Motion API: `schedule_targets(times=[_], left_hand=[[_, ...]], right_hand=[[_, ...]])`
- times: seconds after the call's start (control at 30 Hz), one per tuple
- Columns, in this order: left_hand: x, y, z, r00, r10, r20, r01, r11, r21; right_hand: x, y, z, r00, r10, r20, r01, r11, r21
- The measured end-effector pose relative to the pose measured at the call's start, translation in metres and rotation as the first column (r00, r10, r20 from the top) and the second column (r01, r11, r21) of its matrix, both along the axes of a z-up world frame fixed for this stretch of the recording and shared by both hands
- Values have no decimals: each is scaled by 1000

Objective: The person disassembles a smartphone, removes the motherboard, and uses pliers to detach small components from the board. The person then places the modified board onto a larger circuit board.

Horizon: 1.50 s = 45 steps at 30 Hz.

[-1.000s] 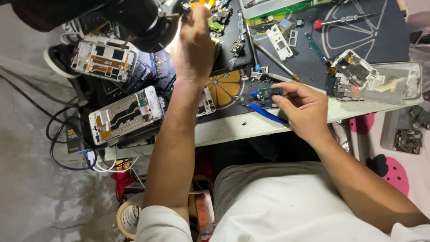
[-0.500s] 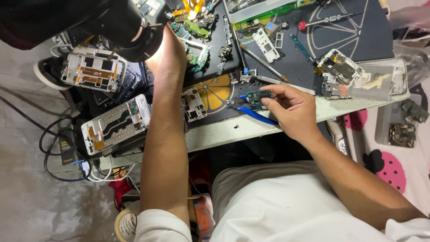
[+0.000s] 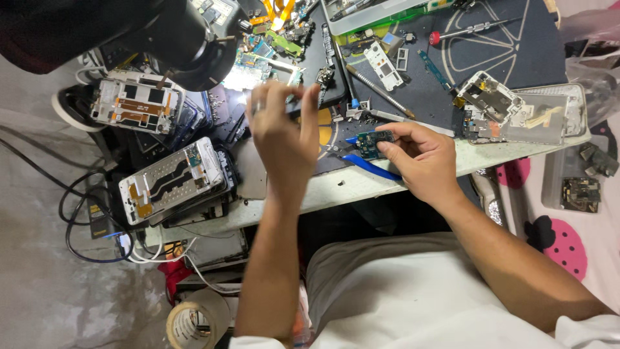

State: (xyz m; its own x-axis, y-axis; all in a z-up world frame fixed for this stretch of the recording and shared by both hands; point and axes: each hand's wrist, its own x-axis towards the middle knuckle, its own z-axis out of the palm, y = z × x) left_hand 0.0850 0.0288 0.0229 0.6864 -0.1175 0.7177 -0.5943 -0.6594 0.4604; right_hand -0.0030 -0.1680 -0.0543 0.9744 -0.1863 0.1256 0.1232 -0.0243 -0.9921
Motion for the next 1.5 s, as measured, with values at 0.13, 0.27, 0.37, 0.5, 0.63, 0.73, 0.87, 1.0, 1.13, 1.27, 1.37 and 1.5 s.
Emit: schedule_targets(times=[0.13,0.27,0.37,0.5,0.63,0.73,0.87,1.0,1.13,1.27,1.37,1.5], left_hand=[[-55,-8,-19,835,-383,-394,-28,687,-726],[-101,3,-34,772,-429,-469,-105,642,-760],[-132,15,-36,765,-404,-502,-141,655,-742],[-146,17,-32,761,-406,-506,-131,668,-733],[-145,18,-23,769,-400,-499,-107,689,-717],[-136,18,-16,792,-381,-477,-77,714,-696],[-135,16,-5,847,-324,-421,-2,790,-613],[-125,11,14,942,-268,-199,164,892,-422],[-86,0,17,945,-278,-172,227,936,-268],[-64,-7,-4,896,-295,-333,215,943,-255],[-63,-9,-21,841,-333,-427,214,929,-303],[-59,-12,-33,843,-348,-410,210,915,-345]], right_hand=[[0,1,-1,1000,11,12,-12,999,49],[-1,0,-4,1000,-16,-18,16,1000,15],[-3,2,-5,1000,-5,-16,5,999,37],[-2,0,-2,999,16,37,-17,999,43],[-2,1,0,1000,9,20,-9,1000,10],[-1,3,2,999,20,47,-21,999,24],[-4,2,0,1000,5,-13,-4,1000,7],[-2,1,0,999,-30,13,30,1000,2],[3,2,3,995,-103,4,103,994,41],[11,0,3,993,-110,-44,118,950,290],[11,-1,4,986,-74,-151,133,892,433],[14,1,9,981,-33,-189,121,872,474]])
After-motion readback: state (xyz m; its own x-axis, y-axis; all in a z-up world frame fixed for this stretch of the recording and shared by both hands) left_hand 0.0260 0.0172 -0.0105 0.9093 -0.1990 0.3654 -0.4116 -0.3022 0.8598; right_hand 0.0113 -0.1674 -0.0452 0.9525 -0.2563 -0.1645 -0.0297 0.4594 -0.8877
